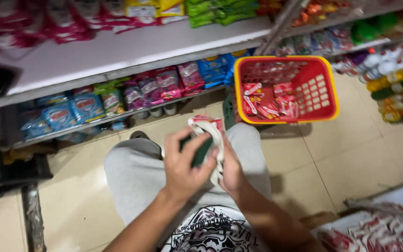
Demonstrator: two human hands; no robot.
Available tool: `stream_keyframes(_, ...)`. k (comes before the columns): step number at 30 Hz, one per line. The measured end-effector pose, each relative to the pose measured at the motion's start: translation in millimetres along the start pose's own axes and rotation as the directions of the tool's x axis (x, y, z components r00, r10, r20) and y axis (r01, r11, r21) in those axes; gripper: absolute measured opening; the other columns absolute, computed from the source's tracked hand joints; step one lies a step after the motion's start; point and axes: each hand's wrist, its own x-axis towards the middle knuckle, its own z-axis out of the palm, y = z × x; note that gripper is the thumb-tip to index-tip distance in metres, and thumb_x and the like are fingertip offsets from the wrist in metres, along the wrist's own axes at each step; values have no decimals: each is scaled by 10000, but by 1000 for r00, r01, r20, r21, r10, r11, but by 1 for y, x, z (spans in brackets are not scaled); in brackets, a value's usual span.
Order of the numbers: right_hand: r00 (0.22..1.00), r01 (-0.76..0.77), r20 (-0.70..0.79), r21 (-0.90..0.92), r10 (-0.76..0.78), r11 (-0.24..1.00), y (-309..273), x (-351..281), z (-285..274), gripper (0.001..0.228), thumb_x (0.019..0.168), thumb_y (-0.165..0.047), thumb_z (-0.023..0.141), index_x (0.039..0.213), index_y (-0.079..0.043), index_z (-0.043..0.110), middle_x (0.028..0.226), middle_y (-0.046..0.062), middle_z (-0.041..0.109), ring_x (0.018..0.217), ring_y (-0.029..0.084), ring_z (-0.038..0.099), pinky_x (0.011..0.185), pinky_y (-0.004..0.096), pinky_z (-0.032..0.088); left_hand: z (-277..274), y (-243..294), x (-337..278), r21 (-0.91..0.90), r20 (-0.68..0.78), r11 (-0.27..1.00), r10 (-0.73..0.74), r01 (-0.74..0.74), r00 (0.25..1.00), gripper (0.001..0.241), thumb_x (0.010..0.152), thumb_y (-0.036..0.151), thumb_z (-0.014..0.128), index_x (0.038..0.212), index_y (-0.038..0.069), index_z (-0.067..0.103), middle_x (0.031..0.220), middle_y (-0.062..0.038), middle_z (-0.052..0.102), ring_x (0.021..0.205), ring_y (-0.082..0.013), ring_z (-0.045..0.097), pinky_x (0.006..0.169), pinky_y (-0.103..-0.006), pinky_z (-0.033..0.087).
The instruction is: The person cleans and organizes boxes of dye wax on a grocery store shelf by picking up each box, wiping it with a cloth, and then placing it back on the shelf.
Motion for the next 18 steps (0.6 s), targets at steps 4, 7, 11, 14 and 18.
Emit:
stream_keyframes(4,986,112,-99,-212,-135,971,-17,-4,33,597,1093,-299,333,1615,-13,273,1597,122,426,1473,217,421,1241,384,306,18,-7,6,-121,-44,990,-83,77,996,391,893,168,803,1240,67,652,1274,-185,594,1160,-357,612,1003,-436,512)
stream_keyframes(7,979,155,-94,-227,-180,961,-36,-2,48,602,1119,-354,291,1623,-26,259,1612,128,417,1494,225,408,1257,377,286,34,-1,-6,-195,16,966,-173,173,985,391,938,151,747,1283,25,613,1317,-203,568,1217,-367,592,1062,-445,491)
stream_keyframes(11,965,177,-165,-164,-204,970,-47,-1,30,602,1144,-351,281,1645,-20,244,1577,166,437,1433,275,444,1234,414,307,44,17,-26,-226,136,955,-163,191,977,428,934,164,719,1282,-31,562,1362,-257,494,1256,-399,533,1078,-462,446)
stream_keyframes(14,958,201,-178,-139,-224,970,-40,-6,19,621,1153,-357,301,1659,-3,232,1589,176,415,1450,278,409,1248,415,281,48,14,-28,-285,150,940,-149,187,977,439,954,183,722,1303,-31,563,1346,-230,526,1245,-369,565,1078,-445,470)
stream_keyframes(18,964,212,-129,-147,-231,966,-47,-15,44,666,1125,-411,279,1640,10,235,1650,139,377,1534,246,359,1278,372,237,46,-1,-9,-270,116,949,-135,162,984,433,958,222,718,1290,-17,577,1339,-212,543,1245,-350,575,1088,-435,466)
